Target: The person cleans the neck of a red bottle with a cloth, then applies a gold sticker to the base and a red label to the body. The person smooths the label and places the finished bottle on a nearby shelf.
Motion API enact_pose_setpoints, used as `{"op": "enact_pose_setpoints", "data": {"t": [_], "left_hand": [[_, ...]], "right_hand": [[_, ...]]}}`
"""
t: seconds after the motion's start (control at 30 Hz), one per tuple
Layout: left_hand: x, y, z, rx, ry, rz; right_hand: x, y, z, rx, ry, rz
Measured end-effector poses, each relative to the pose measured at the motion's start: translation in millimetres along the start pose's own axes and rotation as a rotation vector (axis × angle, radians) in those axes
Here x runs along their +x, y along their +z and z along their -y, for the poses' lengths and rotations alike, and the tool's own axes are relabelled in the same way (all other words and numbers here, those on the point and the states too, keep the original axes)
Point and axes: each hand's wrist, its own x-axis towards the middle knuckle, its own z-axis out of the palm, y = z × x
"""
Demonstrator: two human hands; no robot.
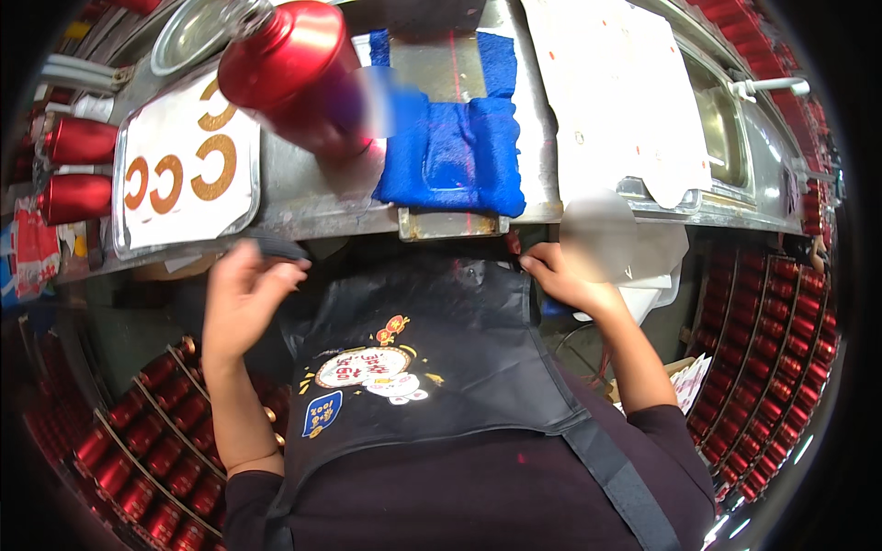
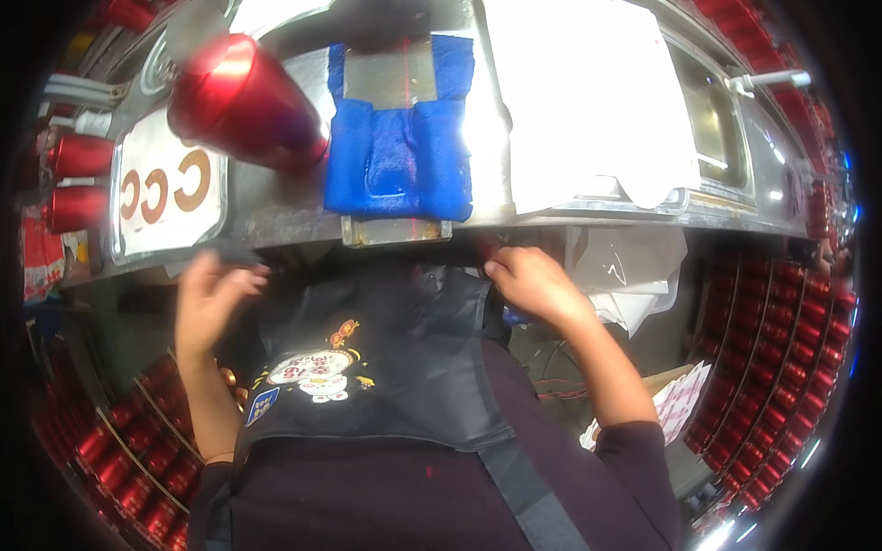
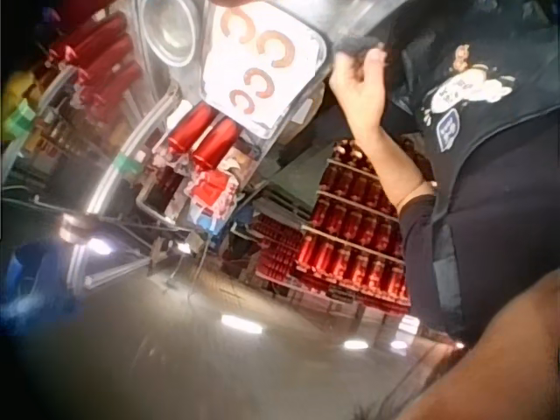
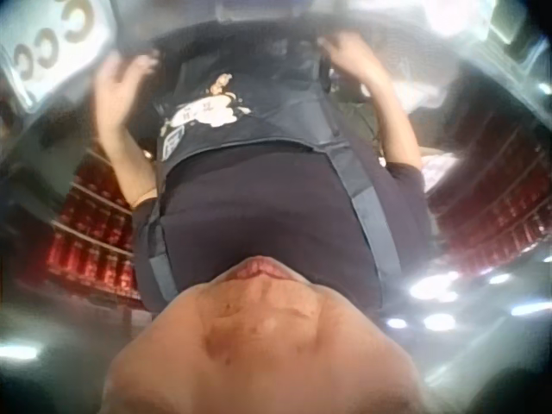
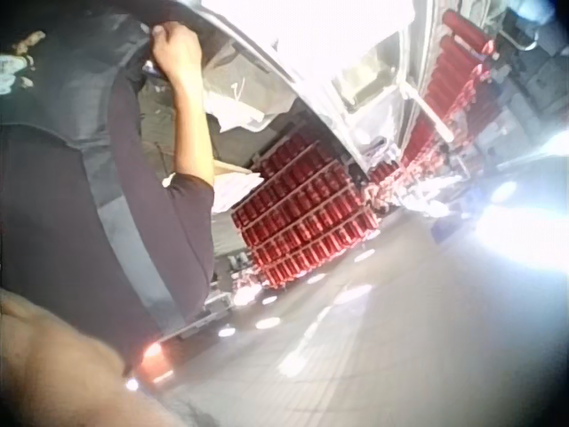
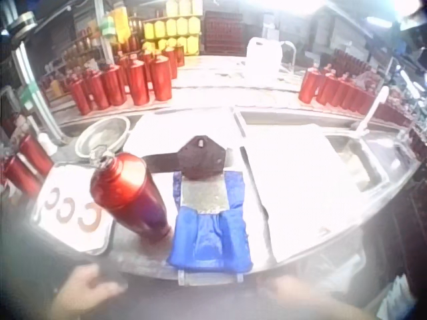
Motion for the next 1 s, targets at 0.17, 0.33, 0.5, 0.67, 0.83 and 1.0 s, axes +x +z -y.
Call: {"op": "enact_pose_setpoints", "data": {"t": [0.17, 0.33, 0.5, 0.67, 0.83, 1.0], "left_hand": [[7, 33, 115, 0.752, -0.273, 0.018], [51, 56, 178, 0.778, -0.34, 0.313], [64, 70, 206, 0.773, -0.315, 0.449], [67, 75, 234, 0.764, -0.192, 0.27], [70, 77, 221, 0.693, -0.022, -0.177], [57, 89, 171, 0.278, 0.077, -0.491]], "right_hand": [[45, 47, -2, 0.118, 0.096, 0.035], [46, 43, 19, 0.059, 0.142, 0.003], [53, 57, 13, -0.008, 0.188, -0.072], [88, 64, -26, 0.087, 0.085, -0.062], [113, 74, -54, 0.247, -0.025, -0.329], [129, 73, -114, 0.06, -0.002, -0.526]]}}
